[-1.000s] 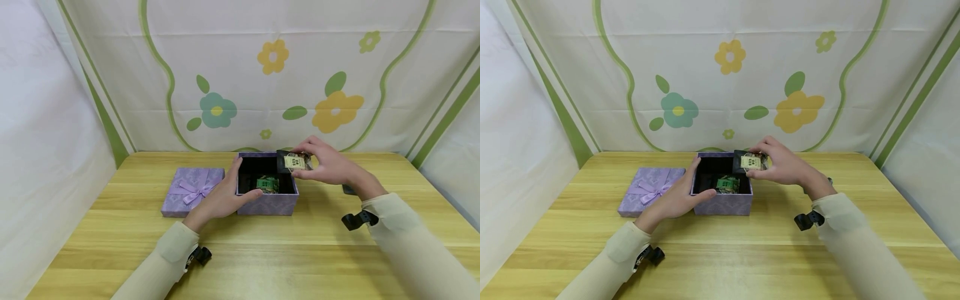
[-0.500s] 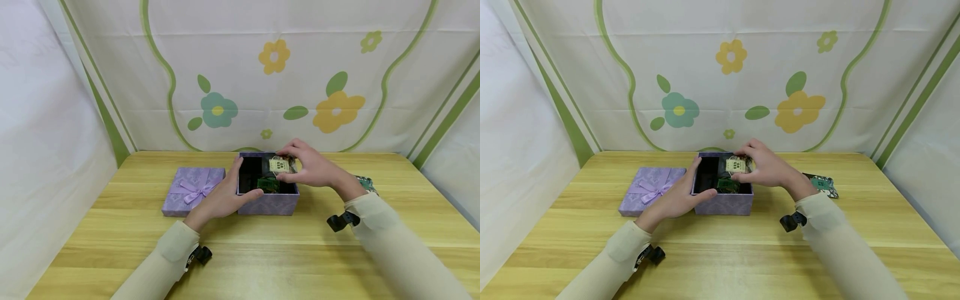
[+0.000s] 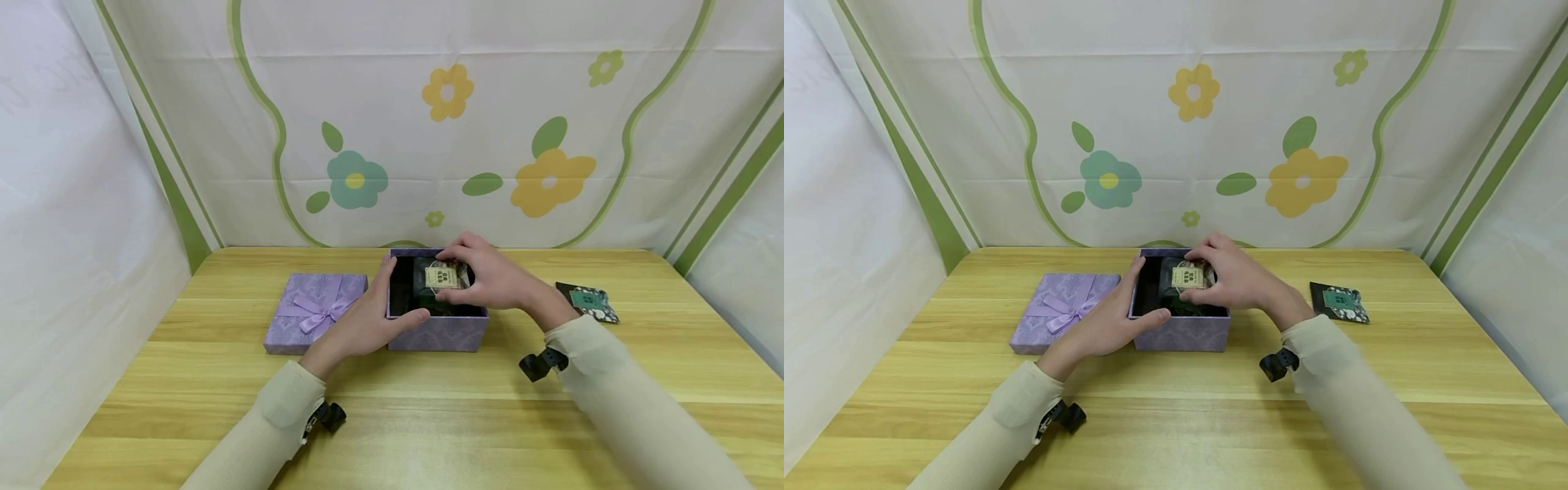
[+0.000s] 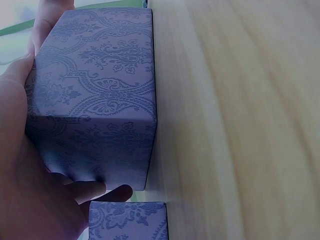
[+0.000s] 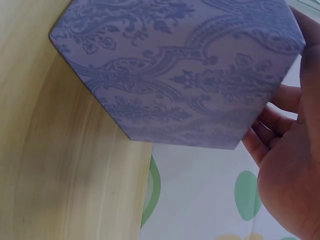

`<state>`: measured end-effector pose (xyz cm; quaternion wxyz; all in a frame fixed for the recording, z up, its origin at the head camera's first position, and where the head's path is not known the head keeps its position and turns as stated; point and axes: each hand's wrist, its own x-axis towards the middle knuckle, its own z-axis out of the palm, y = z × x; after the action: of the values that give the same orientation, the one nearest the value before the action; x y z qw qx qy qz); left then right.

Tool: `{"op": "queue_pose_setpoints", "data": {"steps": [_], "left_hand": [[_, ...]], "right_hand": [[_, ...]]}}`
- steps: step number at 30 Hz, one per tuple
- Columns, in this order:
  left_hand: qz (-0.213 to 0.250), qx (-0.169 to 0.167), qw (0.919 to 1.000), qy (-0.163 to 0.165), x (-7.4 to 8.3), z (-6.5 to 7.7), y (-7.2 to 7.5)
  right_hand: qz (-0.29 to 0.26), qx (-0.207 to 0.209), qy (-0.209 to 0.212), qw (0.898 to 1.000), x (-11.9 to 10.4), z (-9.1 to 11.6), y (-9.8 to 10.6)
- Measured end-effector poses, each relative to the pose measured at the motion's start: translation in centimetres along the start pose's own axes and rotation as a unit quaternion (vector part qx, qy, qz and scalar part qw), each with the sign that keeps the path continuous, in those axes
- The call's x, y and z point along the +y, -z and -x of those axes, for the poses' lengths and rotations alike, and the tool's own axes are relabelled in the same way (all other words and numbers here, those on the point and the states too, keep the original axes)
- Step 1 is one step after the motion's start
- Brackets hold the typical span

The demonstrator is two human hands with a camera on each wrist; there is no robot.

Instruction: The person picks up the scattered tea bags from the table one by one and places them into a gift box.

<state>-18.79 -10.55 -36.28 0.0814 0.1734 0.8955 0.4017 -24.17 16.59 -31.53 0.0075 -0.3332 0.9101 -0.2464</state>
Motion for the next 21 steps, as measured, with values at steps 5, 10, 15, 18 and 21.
{"op": "queue_pose_setpoints", "data": {"steps": [5, 10, 15, 18, 21], "left_hand": [[0.000, -0.001, 1.0000, -0.001, 0.0, 0.0, 0.0], [-0.001, -0.001, 1.0000, -0.001, 0.0, 0.0, 0.0], [-0.003, -0.002, 1.0000, 0.001, 0.1, -0.1, 0.0], [-0.002, -0.002, 1.0000, 0.001, 0.1, 0.0, 0.0], [-0.001, -0.001, 1.0000, 0.001, 0.1, 0.0, 0.0]], "right_hand": [[0.015, -0.007, -0.002, 1.000, -0.2, -0.2, -0.5], [0.035, -0.008, 0.001, 0.999, -0.3, -0.3, -0.7], [0.057, -0.009, 0.010, 0.998, -0.4, -0.5, -1.1], [0.070, -0.011, 0.014, 0.997, -0.3, -0.6, -1.3], [0.084, -0.015, 0.015, 0.996, -0.4, -0.7, -1.5]]}}
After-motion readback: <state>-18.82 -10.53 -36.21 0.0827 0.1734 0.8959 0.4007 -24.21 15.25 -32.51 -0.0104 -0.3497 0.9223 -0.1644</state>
